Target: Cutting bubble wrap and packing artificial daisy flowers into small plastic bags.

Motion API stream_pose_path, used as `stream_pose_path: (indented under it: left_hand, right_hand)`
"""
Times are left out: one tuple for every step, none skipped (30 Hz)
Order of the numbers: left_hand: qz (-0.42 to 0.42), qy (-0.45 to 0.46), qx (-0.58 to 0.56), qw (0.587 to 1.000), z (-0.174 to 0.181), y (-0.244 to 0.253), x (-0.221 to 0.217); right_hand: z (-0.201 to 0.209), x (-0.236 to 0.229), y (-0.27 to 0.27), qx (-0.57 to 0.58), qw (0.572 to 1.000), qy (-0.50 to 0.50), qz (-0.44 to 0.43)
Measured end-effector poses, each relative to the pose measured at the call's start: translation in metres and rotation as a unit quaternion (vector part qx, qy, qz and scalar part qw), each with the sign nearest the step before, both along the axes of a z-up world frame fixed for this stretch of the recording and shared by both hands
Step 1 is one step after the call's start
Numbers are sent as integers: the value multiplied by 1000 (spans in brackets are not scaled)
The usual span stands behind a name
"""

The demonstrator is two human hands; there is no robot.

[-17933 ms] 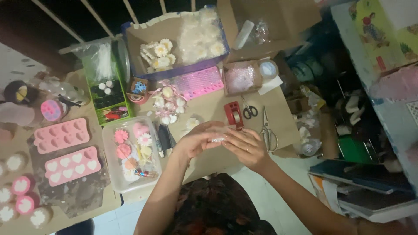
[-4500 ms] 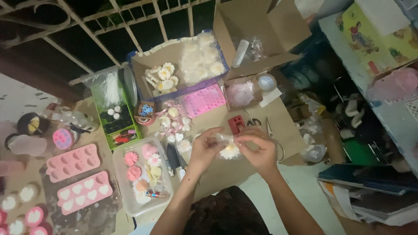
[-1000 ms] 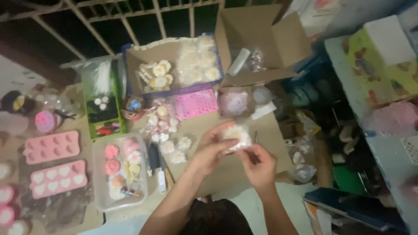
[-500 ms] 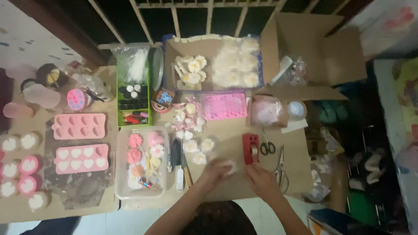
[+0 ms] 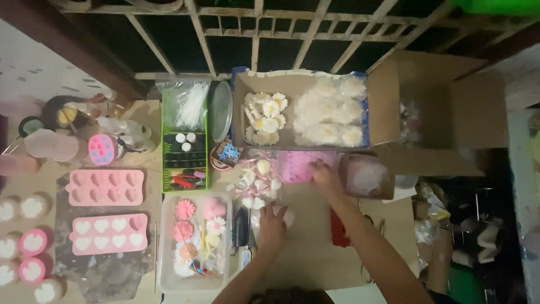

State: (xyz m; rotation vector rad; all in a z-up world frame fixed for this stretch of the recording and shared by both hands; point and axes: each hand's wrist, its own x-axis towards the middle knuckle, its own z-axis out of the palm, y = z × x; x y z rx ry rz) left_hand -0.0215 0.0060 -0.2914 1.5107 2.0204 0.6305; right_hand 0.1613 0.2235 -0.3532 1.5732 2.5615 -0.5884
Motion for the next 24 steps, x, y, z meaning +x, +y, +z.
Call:
stream_pose_path:
  left_hand:
    - [1,0,-1,1000,8,1,-4]
    - [4,-32,7,999,17,2,-8]
    - [6,-63,16,998,26,2,-12]
    - [7,-63,14,998,28,5,-14]
    - [30,-108,9,994,30,6,-15]
    - [53,-152,3,987,32,8,-15]
    - [53,-153,2,987,35,10,-15]
    - [54,-154,33,986,37,13,-15]
    - [56,-153,64,985,41,15,-16]
    - [57,-153,63,985,23,18,-12]
    - [60,-204,-3,977,6,21,-9]
    - [62,-253,-68,963,-11,24,-5]
    - [61,-254,-70,963,-20,28,-2]
    - [94,-302,-57,947,-29,31,1]
    - [127,-348,-40,928,-39,39,3]
    - [126,-349,-37,928,-15,52,-5]
    - [163,-411,-8,897,10,64,-13]
    - [198,-470,21,860,34,75,-20]
    - [199,-471,20,859,44,79,-29]
    - [119,-522,24,844,53,83,-37]
    - [39,-568,29,822,62,88,-47]
    - [40,-568,29,822,53,86,-46]
    - [19,-631,20,775,43,86,-46]
    - [-3,-690,11,723,33,86,-46]
  right_hand:
    - [13,-10,-4,-1,1000,0,1]
    - [26,-20,-9,83,993,36,71]
    - [39,-29,-14,166,974,71,139]
    - [36,-30,-12,165,974,72,140]
    - [33,-29,-12,135,981,56,124]
    - [30,-27,-12,105,988,40,108]
    - [13,-21,-8,104,988,39,108]
    - [-3,-14,-5,178,970,12,162]
    - [-19,-8,-2,251,944,-12,215]
    - [-2,-13,-5,250,944,-12,216]
    - [14,-17,-7,217,961,25,170]
    - [31,-21,-9,183,973,61,124]
    - [55,-25,-16,182,974,60,124]
    - [78,-30,-23,154,981,115,31]
    - [102,-36,-25,129,975,169,-60]
    - [112,-32,-28,132,975,169,-59]
    - [123,-27,-33,108,957,262,-58]
    - [133,-21,-38,82,930,353,-56]
    - [143,-19,-40,81,931,351,-56]
    - [153,-16,-42,-95,915,363,-149]
    - [163,-15,-43,-268,862,361,-234]
    - [166,-16,-45,-268,862,360,-234]
    - [168,-19,-43,-323,842,373,-217]
    - [171,-21,-42,-377,819,384,-199]
